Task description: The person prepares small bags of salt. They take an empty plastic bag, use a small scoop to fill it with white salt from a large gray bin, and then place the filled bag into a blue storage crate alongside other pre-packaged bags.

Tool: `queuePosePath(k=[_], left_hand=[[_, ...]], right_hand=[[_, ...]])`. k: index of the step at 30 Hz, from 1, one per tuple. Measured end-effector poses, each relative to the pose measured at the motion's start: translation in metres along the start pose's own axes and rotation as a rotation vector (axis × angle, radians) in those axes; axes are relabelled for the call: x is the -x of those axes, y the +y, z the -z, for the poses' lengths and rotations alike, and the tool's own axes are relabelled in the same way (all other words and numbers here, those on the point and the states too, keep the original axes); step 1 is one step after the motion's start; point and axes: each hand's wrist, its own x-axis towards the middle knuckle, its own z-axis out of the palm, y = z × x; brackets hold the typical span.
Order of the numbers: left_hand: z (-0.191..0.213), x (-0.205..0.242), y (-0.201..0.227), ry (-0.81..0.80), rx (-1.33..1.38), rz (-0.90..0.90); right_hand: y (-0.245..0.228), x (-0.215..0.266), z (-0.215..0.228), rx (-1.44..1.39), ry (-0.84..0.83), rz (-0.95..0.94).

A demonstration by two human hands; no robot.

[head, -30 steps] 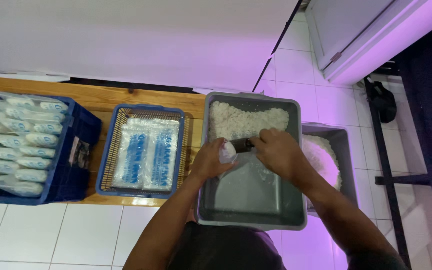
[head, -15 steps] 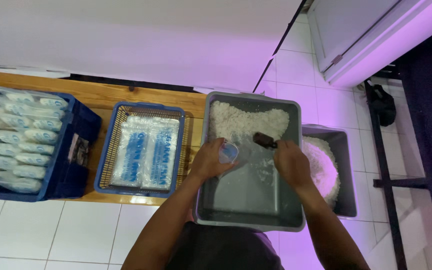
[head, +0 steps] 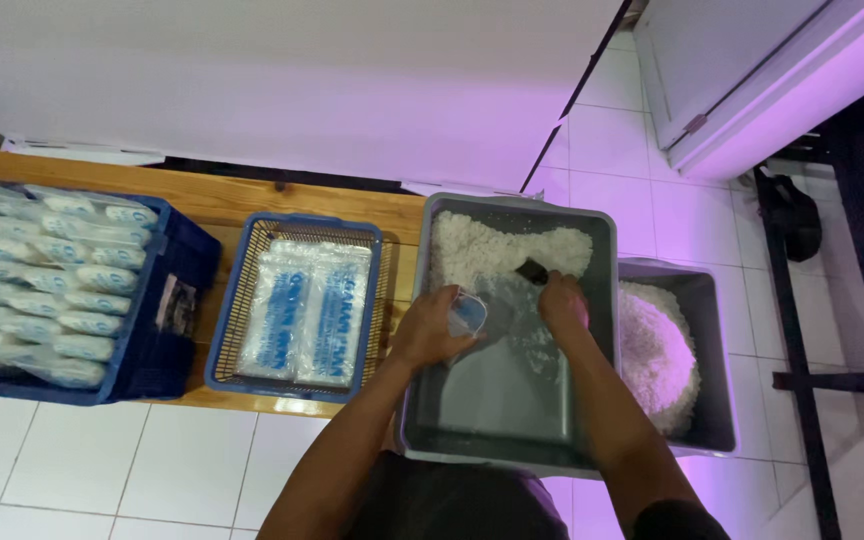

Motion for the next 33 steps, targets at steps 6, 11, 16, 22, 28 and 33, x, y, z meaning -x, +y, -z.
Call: queuePosePath(k=[6, 11, 16, 22, 28, 33], left_hand=[[-0.009, 0.001, -0.009, -0.009, 0.033, 0.006], [-0.005, 0.001, -0.006, 0.022, 0.024, -0.024], [-0.003, 0.002, -0.004, 0.061, 0.028, -0.072], [-0.003, 0.003, -0.006, 0.044, 0.108, -0.067], [-0.005, 0.004, -0.004, 0.064, -0.015, -0.062], [0.004, 0.004, 0.000, 0.022, 0.015, -0.068]], right_hand=[[-0.069, 0.035, 0.043, -0.160, -0.053, -0.019], [-0.043, 0.044, 0.045, -0.307, -0.010, 0.092], [-0.012, 0.068, 0.077, -0.338, 0.041, 0.194], [-0.007, 0.128, 0.158, -0.522, 0.037, 0.198], [-0.023, 0.147, 0.207, -0.289, 0.087, 0.486], [-0.083, 0.167, 0.232, 0.179, -0.001, 0.647]])
